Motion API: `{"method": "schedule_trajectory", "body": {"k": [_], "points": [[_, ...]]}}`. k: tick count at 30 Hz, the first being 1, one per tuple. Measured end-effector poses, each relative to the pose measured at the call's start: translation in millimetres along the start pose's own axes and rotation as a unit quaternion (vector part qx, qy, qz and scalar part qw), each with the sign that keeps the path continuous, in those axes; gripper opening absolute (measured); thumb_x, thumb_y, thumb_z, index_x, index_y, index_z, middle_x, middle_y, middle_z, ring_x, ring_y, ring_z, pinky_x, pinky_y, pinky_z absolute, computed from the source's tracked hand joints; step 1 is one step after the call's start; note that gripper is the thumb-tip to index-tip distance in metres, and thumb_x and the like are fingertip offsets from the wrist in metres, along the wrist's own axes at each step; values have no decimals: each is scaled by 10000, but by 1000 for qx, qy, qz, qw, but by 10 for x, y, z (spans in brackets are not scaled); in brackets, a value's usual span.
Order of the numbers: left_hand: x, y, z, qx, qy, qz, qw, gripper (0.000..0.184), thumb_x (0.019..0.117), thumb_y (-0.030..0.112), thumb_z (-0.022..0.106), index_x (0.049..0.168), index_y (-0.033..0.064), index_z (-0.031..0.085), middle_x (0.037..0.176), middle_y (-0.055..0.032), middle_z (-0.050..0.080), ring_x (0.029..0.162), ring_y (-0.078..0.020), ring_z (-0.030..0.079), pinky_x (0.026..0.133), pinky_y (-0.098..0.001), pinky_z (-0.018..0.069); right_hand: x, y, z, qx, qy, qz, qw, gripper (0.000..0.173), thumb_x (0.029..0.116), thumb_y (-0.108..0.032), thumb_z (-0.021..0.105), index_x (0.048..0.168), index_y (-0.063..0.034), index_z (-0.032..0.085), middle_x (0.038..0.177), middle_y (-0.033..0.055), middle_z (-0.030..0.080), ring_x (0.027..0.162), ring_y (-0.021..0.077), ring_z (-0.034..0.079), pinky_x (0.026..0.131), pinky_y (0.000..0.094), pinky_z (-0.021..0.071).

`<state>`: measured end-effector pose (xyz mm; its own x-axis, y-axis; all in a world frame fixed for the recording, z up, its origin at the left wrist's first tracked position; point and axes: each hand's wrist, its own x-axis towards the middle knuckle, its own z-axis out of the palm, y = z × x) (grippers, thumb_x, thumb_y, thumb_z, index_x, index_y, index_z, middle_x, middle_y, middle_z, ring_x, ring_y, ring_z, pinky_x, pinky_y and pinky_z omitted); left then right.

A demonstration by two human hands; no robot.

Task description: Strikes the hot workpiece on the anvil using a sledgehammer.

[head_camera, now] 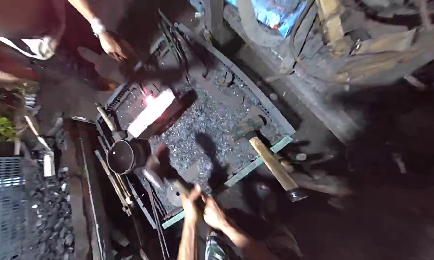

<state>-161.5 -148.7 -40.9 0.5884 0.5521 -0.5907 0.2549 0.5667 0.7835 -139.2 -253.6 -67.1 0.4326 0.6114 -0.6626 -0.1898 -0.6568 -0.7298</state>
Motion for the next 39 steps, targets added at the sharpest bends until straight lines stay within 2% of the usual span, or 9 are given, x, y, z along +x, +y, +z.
{"method": "schedule_trajectory", "body": {"k": [4, 7, 13, 20, 24, 28, 32, 35, 39], "points": [[-1259, 438, 209, 35, -8, 59, 998, 635, 731, 294, 922, 1171, -27, 596, 931, -142, 731, 829, -238, 726, 782, -439, 627, -1087, -154, -157, 26, 92, -189, 977, 485, 821, -314, 774, 1205, -25, 708, 1030, 150, 758, 956, 263, 734, 877, 474, 597], [-1476, 1829, 566, 122, -73, 272, 952, 587, 671, 351, 955, 1074, 31, 673, 957, -43, 759, 897, -140, 735, 821, -346, 630, -1459, -2059, -1326, -37, -86, -219, 971, 491, 990, -227, 664, 1455, -90, 588, 1411, 113, 647, 1314, 243, 598, 1150, 450, 430], [-252, 3991, 1082, 116, -287, 554, 773, 360, 840, 403, 837, 1089, 183, 698, 849, 24, 702, 687, -117, 644, 659, -334, 589, -13, -3733, -1561, 31, 180, -517, 836, 533, 691, -248, 924, 1145, -56, 723, 930, 124, 741, 844, 287, 715, 721, 544, 577], [1693, 774, 245, 77, -40, 100, 991, 359, 939, 405, 681, 1045, 69, 608, 638, -47, 583, 499, -178, 582, 499, -392, 559, 1498, -856, -457, 69, 98, -61, 991, 359, 931, -345, 657, 1232, -153, 688, 1095, 96, 738, 1035, 261, 707, 904, 552, 571], [438, 72, 235, 12, -20, 32, 999, 487, 830, 320, 797, 1104, -5, 561, 663, -106, 641, 536, -219, 643, 546, -404, 588, 401, -77, -301, 14, 20, -28, 999, 500, 882, -236, 684, 1368, -131, 626, 1158, 137, 728, 1083, 292, 699, 951, 559, 553], [-922, 374, 387, 44, -30, 70, 996, 605, 736, 329, 907, 1146, -9, 619, 889, -128, 731, 781, -221, 725, 734, -424, 630, -789, -75, -266, 22, 93, -147, 985, 468, 813, -319, 770, 1180, -34, 719, 1035, 151, 757, 978, 277, 731, 899, 520, 583], [-1416, 2276, 1083, 148, -88, 293, 940, 400, 689, 400, 945, 968, 200, 741, 886, 61, 776, 834, -54, 736, 790, -274, 627, -1323, -2419, -1574, -90, -81, -220, 968, 482, 1001, -243, 638, 1448, -70, 590, 1400, 146, 649, 1284, 290, 621, 1092, 507, 463], [-762, 3370, 1088, 145, -216, 504, 824, 301, 831, 407, 847, 1037, 217, 736, 873, 47, 736, 746, -93, 685, 706, -317, 605, -378, -3160, -1405, -17, 173, -519, 837, 405, 840, -352, 786, 1119, -62, 743, 941, 123, 750, 836, 281, 724, 706, 510, 584], [530, 3292, 1030, 131, -224, 509, 820, 332, 904, 336, 768, 1160, 181, 623, 897, 43, 669, 712, -85, 621, 672, -286, 576, 897, -3166, -1493, 33, 186, -471, 862, 604, 682, -366, 896, 1195, -102, 717, 984, 94, 759, 896, 263, 727, 765, 547, 590]]}}
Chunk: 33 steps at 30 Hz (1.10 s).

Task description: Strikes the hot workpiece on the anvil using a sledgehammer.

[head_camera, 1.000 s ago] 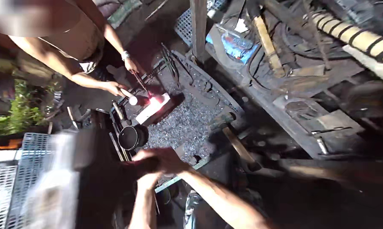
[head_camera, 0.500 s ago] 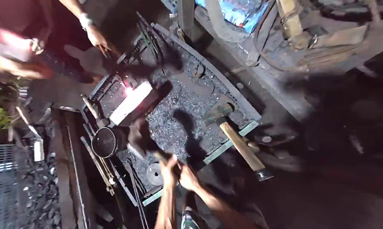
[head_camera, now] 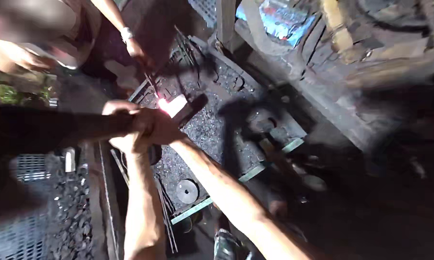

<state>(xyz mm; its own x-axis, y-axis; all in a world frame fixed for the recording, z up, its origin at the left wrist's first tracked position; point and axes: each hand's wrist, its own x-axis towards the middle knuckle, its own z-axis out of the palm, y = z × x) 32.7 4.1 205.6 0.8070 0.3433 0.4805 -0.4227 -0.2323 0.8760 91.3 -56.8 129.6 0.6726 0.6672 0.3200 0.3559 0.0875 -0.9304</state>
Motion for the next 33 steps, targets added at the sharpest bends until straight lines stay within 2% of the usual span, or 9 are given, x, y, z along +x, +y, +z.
{"method": "schedule_trajectory", "body": {"k": [5, 12, 15, 18, 21, 23, 25, 28, 33], "points": [[-2086, -2307, 227, -35, 149, -428, 891, 358, 905, 348, 727, 1061, 45, 617, 642, -59, 603, 506, -182, 591, 501, -392, 556, -2058, 1852, 595, -7, -87, 429, 899, 390, 909, -320, 682, 1255, -141, 675, 1087, 108, 738, 1020, 270, 711, 894, 558, 576], [-3362, -449, 1151, -41, 196, -528, 825, 607, 734, 304, 878, 1144, -47, 599, 844, -153, 716, 716, -246, 714, 684, -441, 631, -3922, 483, 36, 15, -93, 407, 909, 462, 873, -278, 744, 1259, -30, 683, 1112, 153, 748, 1064, 255, 717, 993, 481, 561], [-2632, 390, 1066, -9, 160, -438, 885, 663, 686, 293, 928, 1180, -4, 600, 966, -66, 741, 892, -146, 727, 834, -361, 629, -3154, -261, -303, 33, -120, 282, 951, 481, 904, -304, 721, 1259, 17, 675, 1128, 187, 736, 1058, 276, 704, 972, 455, 552], [-1506, 711, 665, 24, 98, -164, 981, 477, 705, 278, 947, 1058, 81, 694, 938, -1, 766, 872, -102, 735, 793, -308, 632, -1408, -1207, -901, 46, -279, 262, 923, 485, 992, -211, 660, 1442, -49, 582, 1386, 135, 655, 1280, 251, 618, 1132, 444, 438], [-455, 495, 247, 88, 44, -46, 994, 393, 691, 364, 943, 926, 165, 698, 786, 51, 720, 682, -73, 685, 620, -287, 611, -599, -464, -262, 66, -71, 29, 995, 495, 814, -266, 825, 1207, 8, 700, 1066, 184, 737, 980, 291, 708, 897, 497, 561], [-225, -133, 81, 48, 14, -38, 998, 340, 810, 338, 870, 1031, 169, 673, 855, 52, 691, 693, -73, 642, 638, -274, 585, -333, 228, 91, 26, -11, 36, 999, 572, 727, -280, 877, 1209, -33, 694, 1045, 160, 738, 958, 296, 710, 847, 546, 573], [-631, -1073, -5, 18, 63, -141, 988, 362, 890, 295, 783, 1154, 105, 623, 886, -4, 699, 705, -125, 661, 651, -336, 601, -671, 1035, 396, 9, -11, 147, 989, 443, 781, -276, 849, 1156, -86, 710, 1032, 122, 741, 967, 278, 713, 858, 552, 580], [-1678, -2261, 126, 8, 166, -423, 891, 281, 905, 343, 694, 968, 79, 624, 609, -32, 573, 486, -172, 562, 488, -387, 531, -1681, 1793, 605, 21, -84, 397, 914, 335, 916, -298, 686, 1174, -84, 701, 1094, 142, 728, 1058, 292, 695, 935, 561, 554], [-3171, -1814, 750, -94, 205, -525, 821, 334, 906, 283, 705, 1025, -15, 612, 630, -96, 626, 522, -203, 628, 526, -386, 575, -3257, 1384, 319, -11, -127, 442, 888, 452, 940, -261, 649, 1363, -104, 626, 1201, 120, 721, 1125, 250, 690, 1000, 517, 549]]}}
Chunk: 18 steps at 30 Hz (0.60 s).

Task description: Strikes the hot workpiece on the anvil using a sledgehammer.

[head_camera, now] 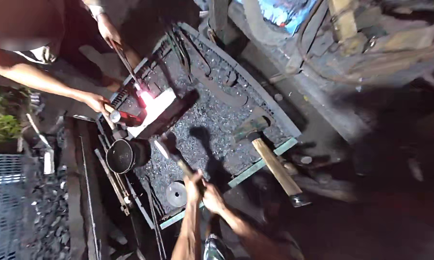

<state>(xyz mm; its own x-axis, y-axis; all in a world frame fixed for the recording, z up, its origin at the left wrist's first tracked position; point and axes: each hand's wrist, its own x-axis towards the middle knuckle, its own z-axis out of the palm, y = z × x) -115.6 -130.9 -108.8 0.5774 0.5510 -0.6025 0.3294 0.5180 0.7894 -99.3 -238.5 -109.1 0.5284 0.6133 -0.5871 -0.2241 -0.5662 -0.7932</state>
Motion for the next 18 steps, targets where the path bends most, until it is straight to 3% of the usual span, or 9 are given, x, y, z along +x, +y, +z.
{"method": "schedule_trajectory", "body": {"k": [1, 2, 4, 7, 11, 18], "points": [[-372, -155, 48, -36, 12, -31, 999, 329, 901, 266, 704, 1028, -26, 618, 655, -108, 641, 545, -204, 642, 544, -380, 582, -376, 196, 12, -13, -7, -2, 1000, 538, 940, -262, 654, 1453, -120, 571, 1270, 110, 706, 1179, 233, 676, 1046, 494, 540], [-710, -276, 119, -76, 27, -66, 995, 319, 918, 239, 678, 1057, -39, 607, 698, -127, 656, 580, -218, 661, 569, -385, 596, -724, 379, -8, -36, -18, 9, 999, 562, 924, -255, 666, 1457, -108, 567, 1297, 130, 692, 1203, 252, 665, 1060, 498, 529], [-1212, -484, 254, -146, 63, -121, 980, 319, 981, 202, 606, 1179, -39, 540, 801, -170, 667, 651, -262, 683, 611, -418, 610, -1292, 636, -159, -110, -72, 70, 989, 533, 871, -278, 688, 1353, -60, 623, 1208, 195, 705, 1126, 337, 685, 983, 561, 539], [-1671, -692, 539, -156, 142, -184, 960, 271, 1014, 232, 614, 1157, 4, 575, 748, -135, 640, 572, -238, 640, 524, -397, 576, -1874, 766, -464, -203, -166, 128, 957, 635, 873, -357, 685, 1448, -110, 576, 1338, 216, 647, 1223, 401, 628, 1017, 625, 496], [-2054, -766, 791, -150, 170, -221, 949, 290, 990, 302, 663, 1089, 39, 591, 682, -94, 585, 504, -219, 581, 477, -400, 546, -2340, 733, -733, -225, -140, 157, 951, 681, 845, -362, 717, 1449, -87, 564, 1340, 187, 661, 1260, 368, 615, 1073, 595, 470], [-2463, -445, 1074, -211, 205, -178, 939, 202, 974, 218, 666, 979, 42, 568, 616, -69, 533, 454, -202, 534, 440, -389, 522, -2639, 536, -1031, -263, -106, 124, 951, 541, 793, -346, 698, 1281, -116, 651, 1099, 152, 734, 1053, 340, 703, 897, 590, 563]]}}
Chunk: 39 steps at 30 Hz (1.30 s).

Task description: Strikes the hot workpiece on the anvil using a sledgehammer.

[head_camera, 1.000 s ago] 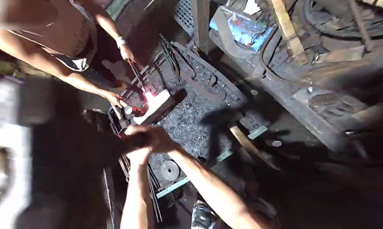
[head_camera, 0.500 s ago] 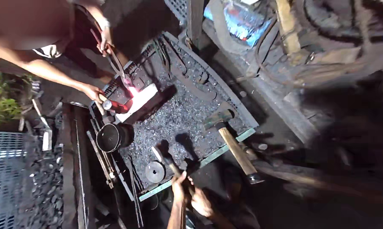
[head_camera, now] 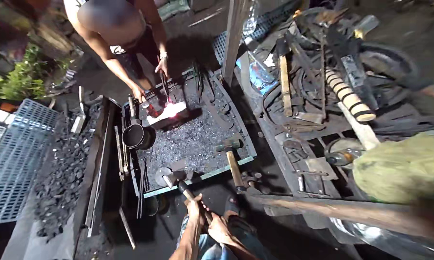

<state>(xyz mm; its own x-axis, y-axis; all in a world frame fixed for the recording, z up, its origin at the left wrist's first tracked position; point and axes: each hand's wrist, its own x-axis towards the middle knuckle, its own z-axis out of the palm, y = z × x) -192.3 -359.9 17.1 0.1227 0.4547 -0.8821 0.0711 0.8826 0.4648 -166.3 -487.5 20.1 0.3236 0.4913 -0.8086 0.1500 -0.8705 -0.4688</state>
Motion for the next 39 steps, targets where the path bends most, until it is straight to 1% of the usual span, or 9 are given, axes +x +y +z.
{"method": "schedule_trajectory", "body": {"k": [10, 19, 23, 26, 28, 31, 35, 38, 39], "points": [[-507, 422, -46, -5, -63, 63, 996, 215, 980, 198, 653, 1071, 24, 566, 665, -88, 565, 509, -210, 575, 505, -403, 557, -277, -341, -132, 22, 28, -61, 998, 496, 807, -291, 684, 1282, -151, 651, 1110, 133, 732, 1060, 326, 702, 897, 594, 561], [-974, 1018, 154, 7, -119, 224, 967, 235, 941, 131, 682, 1070, -9, 545, 669, -113, 590, 527, -223, 605, 532, -401, 577, -329, -852, -424, 41, 124, -183, 974, 504, 823, -257, 693, 1304, -110, 649, 1116, 121, 744, 1064, 289, 712, 942, 550, 558], [-1236, 1271, 218, 41, -167, 315, 933, 229, 916, 127, 696, 1028, -36, 580, 662, -119, 618, 551, -225, 623, 574, -405, 583, -381, -1065, -596, 71, 142, -240, 958, 469, 854, -334, 730, 1256, -104, 662, 1113, 125, 739, 1068, 289, 707, 971, 530, 553], [-1458, 1511, 274, 43, -225, 399, 888, 316, 830, 124, 774, 1017, -49, 587, 709, -137, 643, 588, -238, 643, 597, -412, 589, -469, -1320, -791, 95, 156, -288, 940, 502, 840, -380, 741, 1254, -106, 664, 1063, 119, 745, 1010, 280, 719, 931, 522, 566], [-1617, 1694, 287, 54, -246, 467, 847, 498, 755, 239, 861, 1061, -42, 587, 765, -145, 663, 632, -248, 667, 619, -429, 605, -594, -1592, -947, 120, 157, -314, 929, 500, 817, -372, 748, 1232, -102, 681, 1013, 107, 752, 961, 270, 728, 884, 533, 581], [-1842, 2058, 317, 95, -253, 564, 780, 671, 745, 326, 900, 1198, -12, 538, 881, -115, 685, 730, -217, 690, 681, -414, 620, -683, -2057, -1092, 176, 224, -420, 862, 390, 828, -382, 755, 1057, -67, 733, 873, 88, 752, 836, 236, 736, 776, 517, 604], [-2178, 2891, 587, 145, -230, 673, 688, 467, 716, 237, 916, 1042, 81, 621, 835, -43, 690, 689, -178, 673, 624, -384, 607, -758, -2903, -1638, 191, 251, -546, 776, 309, 763, -246, 805, 961, -26, 717, 832, 121, 732, 789, 272, 724, 712, 537, 592], [-2195, 3693, 1045, 146, -348, 699, 607, 395, 768, 130, 880, 1065, 122, 621, 808, -22, 676, 623, -166, 642, 557, -357, 589, -498, -3626, -2234, 185, 290, -594, 728, 494, 673, -285, 893, 1076, -59, 717, 919, 102, 736, 841, 253, 715, 725, 523, 585], [-2081, 3923, 1223, 159, -394, 692, 583, 397, 806, 130, 848, 1117, 146, 602, 834, 5, 670, 635, -137, 631, 568, -322, 580, -314, -3833, -2432, 207, 316, -608, 698, 502, 637, -286, 905, 1041, -50, 724, 887, 106, 741, 809, 256, 722, 685, 523, 583]]}}
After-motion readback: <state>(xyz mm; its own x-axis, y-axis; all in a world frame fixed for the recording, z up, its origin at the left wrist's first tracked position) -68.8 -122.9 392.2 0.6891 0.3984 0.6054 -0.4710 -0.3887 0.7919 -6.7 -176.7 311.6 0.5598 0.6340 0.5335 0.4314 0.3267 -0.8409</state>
